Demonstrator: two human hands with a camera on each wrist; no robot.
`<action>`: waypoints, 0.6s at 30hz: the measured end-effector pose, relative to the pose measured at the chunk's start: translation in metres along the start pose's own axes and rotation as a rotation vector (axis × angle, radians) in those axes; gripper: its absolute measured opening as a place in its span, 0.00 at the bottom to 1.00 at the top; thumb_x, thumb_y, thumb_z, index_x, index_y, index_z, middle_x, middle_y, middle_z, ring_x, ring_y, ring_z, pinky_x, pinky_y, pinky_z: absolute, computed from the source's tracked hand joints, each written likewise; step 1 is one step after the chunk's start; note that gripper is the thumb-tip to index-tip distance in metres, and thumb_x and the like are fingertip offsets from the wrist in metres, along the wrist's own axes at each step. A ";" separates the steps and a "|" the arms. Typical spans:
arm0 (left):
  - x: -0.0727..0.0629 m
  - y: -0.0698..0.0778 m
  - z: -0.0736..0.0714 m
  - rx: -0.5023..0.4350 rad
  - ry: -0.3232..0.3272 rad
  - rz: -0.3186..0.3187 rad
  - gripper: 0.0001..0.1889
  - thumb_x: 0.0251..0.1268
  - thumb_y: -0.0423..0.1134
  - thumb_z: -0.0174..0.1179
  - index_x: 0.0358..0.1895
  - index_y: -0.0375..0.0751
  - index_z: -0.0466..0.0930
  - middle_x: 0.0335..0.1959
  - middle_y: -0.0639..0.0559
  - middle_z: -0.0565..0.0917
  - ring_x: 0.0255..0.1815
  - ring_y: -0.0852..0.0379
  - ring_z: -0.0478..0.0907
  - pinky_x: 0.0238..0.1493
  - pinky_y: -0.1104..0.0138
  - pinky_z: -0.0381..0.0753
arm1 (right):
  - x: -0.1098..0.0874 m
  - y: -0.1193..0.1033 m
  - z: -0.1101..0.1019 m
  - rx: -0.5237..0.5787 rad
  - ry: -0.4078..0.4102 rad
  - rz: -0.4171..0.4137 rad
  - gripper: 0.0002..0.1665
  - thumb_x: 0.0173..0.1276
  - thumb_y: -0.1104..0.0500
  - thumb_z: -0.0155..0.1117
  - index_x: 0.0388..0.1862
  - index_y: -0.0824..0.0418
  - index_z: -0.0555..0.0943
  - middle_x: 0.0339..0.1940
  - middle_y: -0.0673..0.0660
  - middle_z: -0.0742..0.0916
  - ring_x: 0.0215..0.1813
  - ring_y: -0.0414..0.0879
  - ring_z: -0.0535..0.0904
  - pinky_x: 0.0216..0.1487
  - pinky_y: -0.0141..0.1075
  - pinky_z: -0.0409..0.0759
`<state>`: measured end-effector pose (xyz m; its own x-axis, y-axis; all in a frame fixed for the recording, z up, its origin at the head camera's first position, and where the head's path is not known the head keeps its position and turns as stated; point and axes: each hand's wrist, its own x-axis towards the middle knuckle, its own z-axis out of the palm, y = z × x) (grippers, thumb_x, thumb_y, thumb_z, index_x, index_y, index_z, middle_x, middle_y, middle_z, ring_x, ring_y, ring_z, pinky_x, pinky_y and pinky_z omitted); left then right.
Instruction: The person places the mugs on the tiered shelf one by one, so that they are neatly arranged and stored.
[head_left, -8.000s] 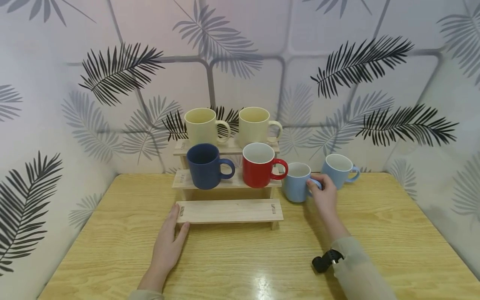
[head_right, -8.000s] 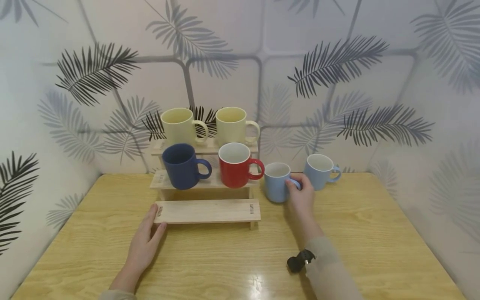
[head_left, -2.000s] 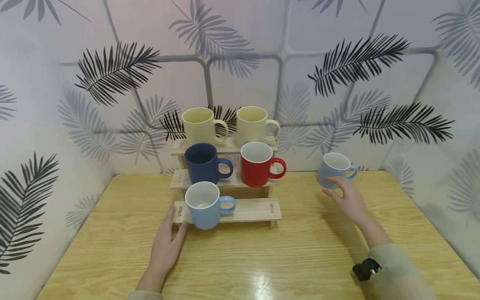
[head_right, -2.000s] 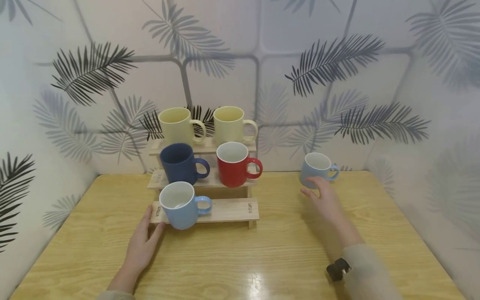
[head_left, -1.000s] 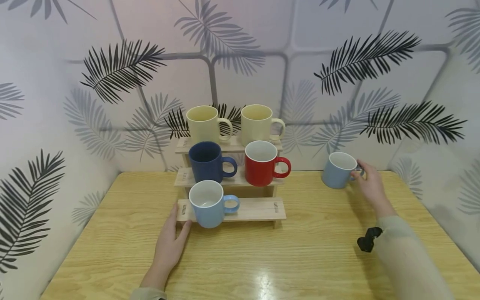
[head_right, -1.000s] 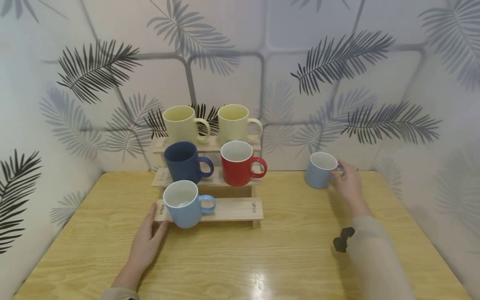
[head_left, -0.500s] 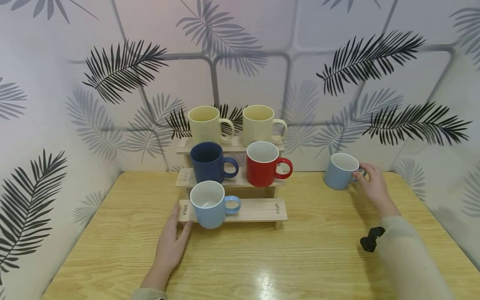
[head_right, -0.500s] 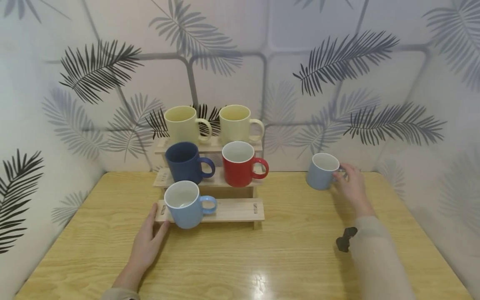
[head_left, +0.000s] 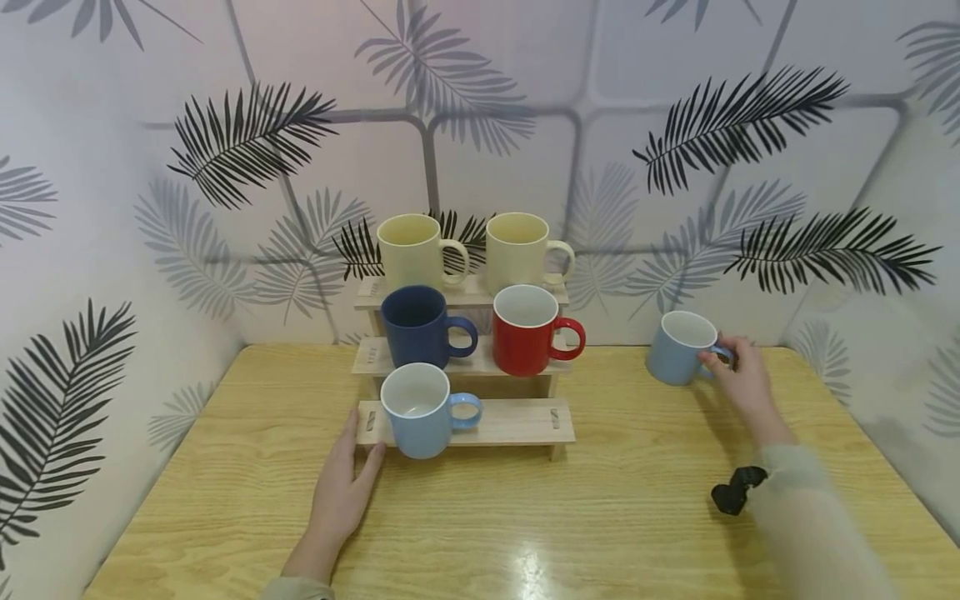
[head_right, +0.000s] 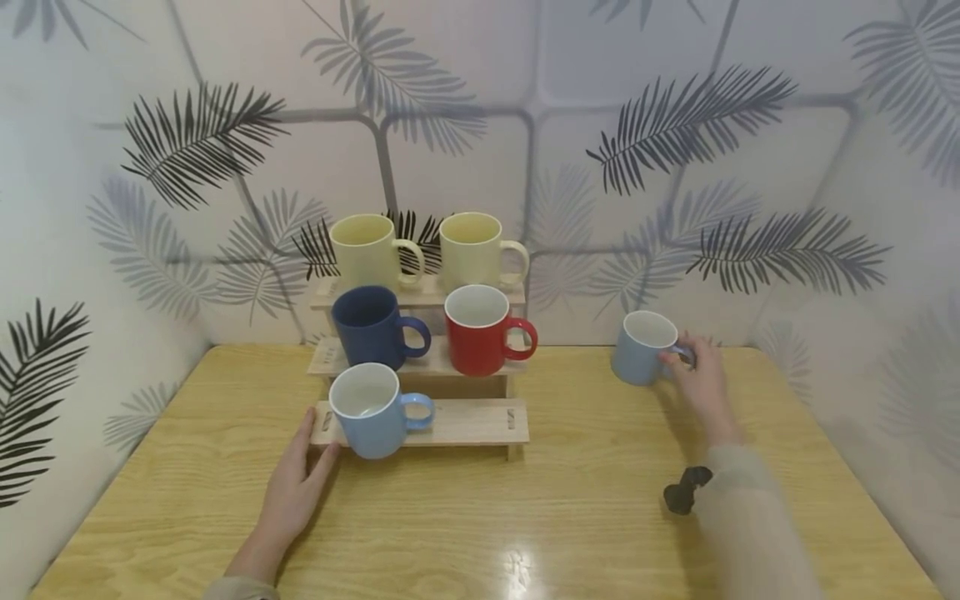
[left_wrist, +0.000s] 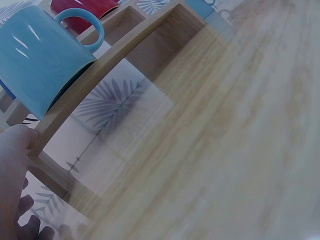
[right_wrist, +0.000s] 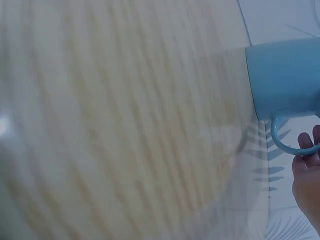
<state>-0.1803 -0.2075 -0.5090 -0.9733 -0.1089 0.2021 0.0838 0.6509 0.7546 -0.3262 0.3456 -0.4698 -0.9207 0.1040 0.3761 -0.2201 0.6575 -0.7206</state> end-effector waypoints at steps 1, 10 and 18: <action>0.000 0.000 0.000 0.001 -0.001 0.000 0.38 0.74 0.57 0.44 0.76 0.39 0.44 0.75 0.37 0.53 0.73 0.39 0.50 0.71 0.46 0.51 | -0.002 -0.001 0.001 0.008 0.011 0.029 0.24 0.72 0.56 0.59 0.53 0.77 0.70 0.48 0.69 0.75 0.42 0.48 0.68 0.38 0.30 0.66; 0.000 -0.003 0.000 0.011 -0.001 -0.003 0.39 0.73 0.58 0.43 0.77 0.40 0.43 0.75 0.38 0.52 0.73 0.38 0.50 0.70 0.45 0.51 | -0.015 -0.014 0.018 0.141 0.179 0.248 0.22 0.67 0.55 0.65 0.50 0.71 0.74 0.36 0.43 0.77 0.37 0.30 0.68 0.36 0.20 0.68; 0.000 -0.002 0.001 0.005 0.000 0.010 0.39 0.73 0.57 0.44 0.77 0.39 0.43 0.75 0.37 0.53 0.73 0.38 0.50 0.70 0.46 0.51 | -0.024 -0.028 0.033 0.350 0.352 0.338 0.13 0.59 0.60 0.72 0.36 0.66 0.78 0.29 0.36 0.80 0.33 0.29 0.73 0.33 0.17 0.72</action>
<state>-0.1809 -0.2081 -0.5116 -0.9725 -0.1025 0.2092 0.0922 0.6553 0.7498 -0.3082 0.3006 -0.4781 -0.8094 0.5446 0.2199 -0.0817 0.2663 -0.9604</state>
